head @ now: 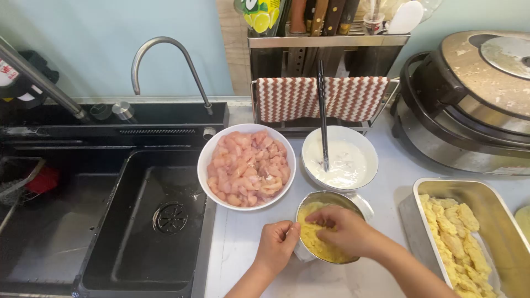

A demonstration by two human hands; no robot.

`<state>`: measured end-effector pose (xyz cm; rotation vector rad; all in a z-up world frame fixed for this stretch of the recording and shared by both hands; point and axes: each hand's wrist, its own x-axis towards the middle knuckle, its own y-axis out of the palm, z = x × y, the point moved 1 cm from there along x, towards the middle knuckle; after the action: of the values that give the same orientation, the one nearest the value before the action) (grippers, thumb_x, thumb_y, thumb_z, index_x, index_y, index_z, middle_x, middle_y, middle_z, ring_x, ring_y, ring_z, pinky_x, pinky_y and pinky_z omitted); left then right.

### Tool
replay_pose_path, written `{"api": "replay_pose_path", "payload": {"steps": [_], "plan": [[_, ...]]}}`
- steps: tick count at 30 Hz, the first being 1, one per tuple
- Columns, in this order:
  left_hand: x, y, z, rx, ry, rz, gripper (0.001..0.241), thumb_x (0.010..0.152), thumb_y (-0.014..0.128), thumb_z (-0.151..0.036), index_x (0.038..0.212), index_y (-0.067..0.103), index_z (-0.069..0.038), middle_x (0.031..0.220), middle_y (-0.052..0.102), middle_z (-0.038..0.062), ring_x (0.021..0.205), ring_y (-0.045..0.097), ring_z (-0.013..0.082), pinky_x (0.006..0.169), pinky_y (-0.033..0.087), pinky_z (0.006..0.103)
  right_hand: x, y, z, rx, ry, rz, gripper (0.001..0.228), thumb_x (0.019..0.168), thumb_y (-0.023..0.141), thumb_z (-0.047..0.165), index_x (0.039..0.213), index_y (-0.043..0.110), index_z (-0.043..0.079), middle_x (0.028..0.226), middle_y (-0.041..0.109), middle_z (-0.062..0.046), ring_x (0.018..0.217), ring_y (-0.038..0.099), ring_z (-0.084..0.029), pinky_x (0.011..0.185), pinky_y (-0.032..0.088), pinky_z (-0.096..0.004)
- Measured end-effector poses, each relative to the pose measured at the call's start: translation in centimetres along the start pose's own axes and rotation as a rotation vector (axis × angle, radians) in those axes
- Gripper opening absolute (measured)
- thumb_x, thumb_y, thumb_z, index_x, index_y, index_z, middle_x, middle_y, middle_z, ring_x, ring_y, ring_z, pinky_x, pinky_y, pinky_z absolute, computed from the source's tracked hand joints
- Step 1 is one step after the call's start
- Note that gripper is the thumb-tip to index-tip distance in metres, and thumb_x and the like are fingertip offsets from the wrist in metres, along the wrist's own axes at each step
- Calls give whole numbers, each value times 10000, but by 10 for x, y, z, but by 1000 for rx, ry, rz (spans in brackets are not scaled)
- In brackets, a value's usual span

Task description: Coating raw chicken pieces in batter and transferring them to a metal container.

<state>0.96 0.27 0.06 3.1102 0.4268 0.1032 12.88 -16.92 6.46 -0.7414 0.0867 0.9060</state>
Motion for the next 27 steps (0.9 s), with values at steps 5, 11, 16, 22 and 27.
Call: {"api": "replay_pose_path", "payload": {"steps": [5,11,16,22,27], "plan": [[0,0,-3,-5,-21,8,452,1007,625,-189,614,466,-32,545,379,-66,553,298,43,468,251,299,-7,2,11,-259,-192,-183,504,777,721,78,1268,711,192,1086,661,-68,1006,665,-233,867,544,-346],[-1,-1,0,-24,-18,9,458,1013,627,-194,617,465,-34,555,387,-74,561,301,39,470,255,296,-9,-6,22,-66,-22,-45,473,813,681,74,1269,711,201,1082,700,-62,1000,705,-231,887,574,-339],[1,1,-4,-29,-31,19,456,1012,619,-195,616,457,-37,553,377,-74,558,293,42,469,251,294,-8,-2,11,-312,-183,-202,548,773,690,53,1302,703,197,1143,643,-72,1041,643,-248,884,530,-351],[0,-1,0,-25,-15,7,460,1013,628,-193,616,457,-38,556,390,-75,559,300,40,469,253,293,-8,-12,26,53,33,19,394,833,677,80,1215,724,167,1091,738,-80,1013,710,-297,884,584,-368],[0,0,-4,-10,-51,5,453,1005,626,-193,609,470,-37,542,382,-72,545,300,40,462,247,294,-1,2,2,-324,-252,-183,399,803,665,29,1179,752,126,1138,678,-93,1041,672,-271,886,532,-371]]}}
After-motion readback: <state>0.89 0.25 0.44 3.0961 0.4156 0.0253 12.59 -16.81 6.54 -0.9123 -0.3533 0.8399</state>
